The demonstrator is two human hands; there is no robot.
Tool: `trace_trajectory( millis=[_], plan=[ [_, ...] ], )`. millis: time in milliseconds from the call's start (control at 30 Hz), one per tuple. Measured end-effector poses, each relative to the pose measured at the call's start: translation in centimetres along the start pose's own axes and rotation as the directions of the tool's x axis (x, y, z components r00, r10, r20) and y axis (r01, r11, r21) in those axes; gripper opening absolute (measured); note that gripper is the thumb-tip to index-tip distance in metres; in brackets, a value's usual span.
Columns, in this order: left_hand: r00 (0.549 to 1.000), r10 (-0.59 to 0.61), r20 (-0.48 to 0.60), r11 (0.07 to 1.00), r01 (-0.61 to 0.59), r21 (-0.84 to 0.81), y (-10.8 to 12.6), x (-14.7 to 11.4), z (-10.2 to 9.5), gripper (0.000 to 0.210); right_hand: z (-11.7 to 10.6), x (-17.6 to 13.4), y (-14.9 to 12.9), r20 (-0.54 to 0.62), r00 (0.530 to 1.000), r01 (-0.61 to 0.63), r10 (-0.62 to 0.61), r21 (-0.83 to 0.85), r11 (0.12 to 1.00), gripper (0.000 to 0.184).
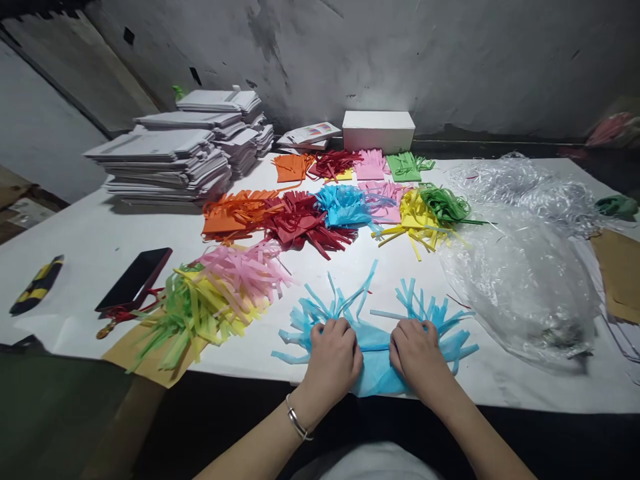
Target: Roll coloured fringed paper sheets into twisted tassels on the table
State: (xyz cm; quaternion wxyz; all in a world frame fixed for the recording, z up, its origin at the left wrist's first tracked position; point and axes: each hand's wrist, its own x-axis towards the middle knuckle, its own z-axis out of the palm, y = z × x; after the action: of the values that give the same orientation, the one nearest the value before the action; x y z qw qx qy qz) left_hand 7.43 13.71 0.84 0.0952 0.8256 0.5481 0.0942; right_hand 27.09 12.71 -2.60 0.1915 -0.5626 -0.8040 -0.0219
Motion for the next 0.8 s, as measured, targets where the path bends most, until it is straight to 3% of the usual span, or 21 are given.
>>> trace_trajectory(
  millis=[133, 233, 333, 433, 533, 633, 700, 800],
  plan=[
    [0.99, 0.135, -0.03, 0.989, -0.132, 0.067, -0.2, 0.1, 0.1, 0.009, -0.3, 0.7, 0.3, 0.056, 0.998, -0.019, 0.018, 0.004, 1.0, 0.012],
    [0.942, 0.336, -0.02, 0.936, -0.332, 0.118, -0.1, 0.0, 0.4, 0.012, -0.8, 1.0, 0.8, 0.077, 0.997, -0.027, 0.023, 0.053, 0.998, 0.015],
    [0.893, 0.449, 0.028, 0.877, -0.447, 0.174, 0.3, 0.5, 0.7, 0.015, -1.3, 1.0, 0.8, 0.064, 0.998, -0.01, 0.003, 0.112, 0.994, 0.015],
    [0.874, 0.481, 0.064, 0.859, -0.485, 0.163, 0.2, 1.9, 0.7, 0.015, -1.4, 0.8, 0.1, 0.011, 0.998, 0.058, -0.06, 0.164, 0.985, 0.015],
    [0.89, 0.453, 0.062, 0.881, -0.457, 0.123, -0.3, 3.1, 0.2, 0.015, -0.9, 0.5, -0.7, -0.071, 0.989, 0.137, -0.126, 0.179, 0.974, 0.012],
    [0.9, 0.433, 0.037, 0.896, -0.435, 0.09, -0.4, 2.8, -0.2, 0.009, -0.4, 0.6, -1.2, -0.141, 0.977, 0.185, -0.16, 0.185, 0.965, 0.02],
    [0.87, 0.493, 0.031, 0.869, -0.494, 0.032, 0.0, 1.7, -0.1, 0.006, -0.6, 1.0, -1.1, -0.189, 0.972, 0.176, -0.136, 0.212, 0.961, 0.022],
    [0.825, 0.565, 0.03, 0.824, -0.562, -0.077, 0.8, -0.3, 0.7, 0.008, -1.8, 2.3, -0.3, -0.284, 0.959, 0.077, 0.011, 0.295, 0.952, 0.017]
  ],
)
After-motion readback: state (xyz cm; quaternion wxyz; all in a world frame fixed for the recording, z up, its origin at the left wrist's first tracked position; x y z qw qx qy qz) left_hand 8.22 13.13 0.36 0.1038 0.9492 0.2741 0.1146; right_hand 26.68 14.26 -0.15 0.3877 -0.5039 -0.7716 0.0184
